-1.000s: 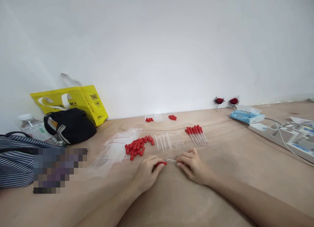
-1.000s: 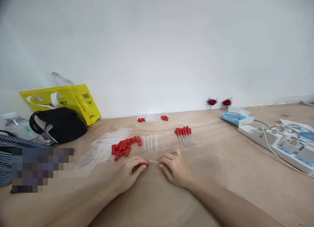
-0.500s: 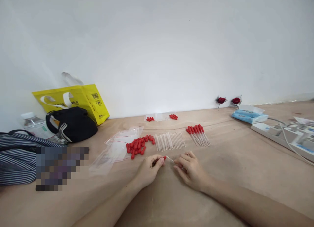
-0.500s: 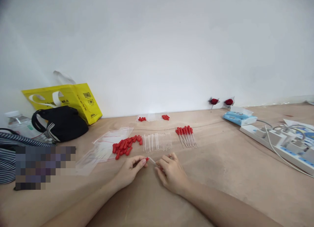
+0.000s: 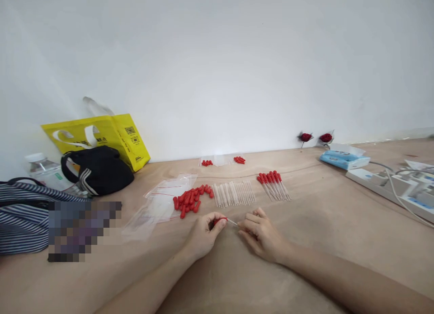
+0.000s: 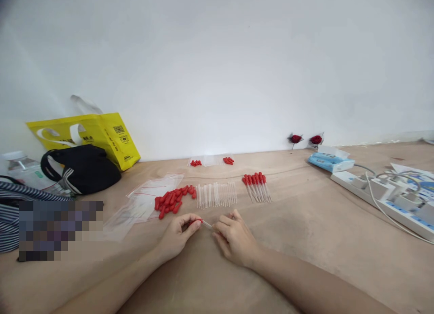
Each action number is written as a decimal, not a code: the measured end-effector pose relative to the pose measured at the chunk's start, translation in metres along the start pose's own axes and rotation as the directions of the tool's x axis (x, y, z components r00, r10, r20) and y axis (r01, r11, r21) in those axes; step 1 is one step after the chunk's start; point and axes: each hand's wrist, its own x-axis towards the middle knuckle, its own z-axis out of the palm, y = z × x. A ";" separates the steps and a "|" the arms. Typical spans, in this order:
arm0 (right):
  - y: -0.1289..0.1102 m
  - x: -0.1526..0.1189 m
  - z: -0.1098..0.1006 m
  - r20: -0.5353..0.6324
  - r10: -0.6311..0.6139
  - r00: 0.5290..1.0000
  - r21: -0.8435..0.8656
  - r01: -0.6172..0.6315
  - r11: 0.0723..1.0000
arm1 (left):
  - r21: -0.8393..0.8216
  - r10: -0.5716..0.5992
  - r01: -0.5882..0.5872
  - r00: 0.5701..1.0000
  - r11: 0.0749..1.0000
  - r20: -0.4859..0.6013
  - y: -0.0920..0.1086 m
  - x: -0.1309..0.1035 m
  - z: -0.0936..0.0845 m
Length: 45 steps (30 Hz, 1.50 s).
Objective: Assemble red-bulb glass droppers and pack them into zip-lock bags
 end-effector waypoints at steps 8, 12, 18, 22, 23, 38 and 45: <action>0.006 0.002 -0.012 0.032 -0.059 0.998 -0.042 0.060 0.997 | 0.200 0.105 -0.111 0.994 0.973 0.038 0.004 -0.006 -0.001; 0.006 0.001 -0.013 0.028 -0.055 0.998 -0.066 0.056 0.996 | 0.362 0.214 -0.226 0.974 0.905 0.073 0.010 -0.010 -0.002; 0.003 0.001 -0.011 0.048 -0.013 0.999 0.007 0.013 1.000 | 0.413 0.349 -0.370 0.928 0.832 0.128 0.015 -0.013 -0.002; 0.002 0.002 -0.009 0.090 0.018 0.996 0.069 -0.025 0.997 | 0.398 0.415 -0.434 0.899 0.808 0.139 0.013 -0.014 -0.001; 0.002 0.002 -0.009 0.105 0.025 0.994 0.080 -0.033 0.996 | 0.394 0.433 -0.452 0.890 0.800 0.141 0.013 -0.014 -0.001; 0.018 0.007 -0.034 0.053 0.202 0.978 -0.147 -0.192 0.970 | 0.458 0.270 -0.232 0.963 0.858 -0.019 -0.001 0.000 -0.016; 0.073 0.034 -0.029 -0.251 0.655 0.713 -0.178 -0.699 0.693 | 0.472 0.138 -0.166 0.986 0.866 0.094 -0.001 0.002 -0.018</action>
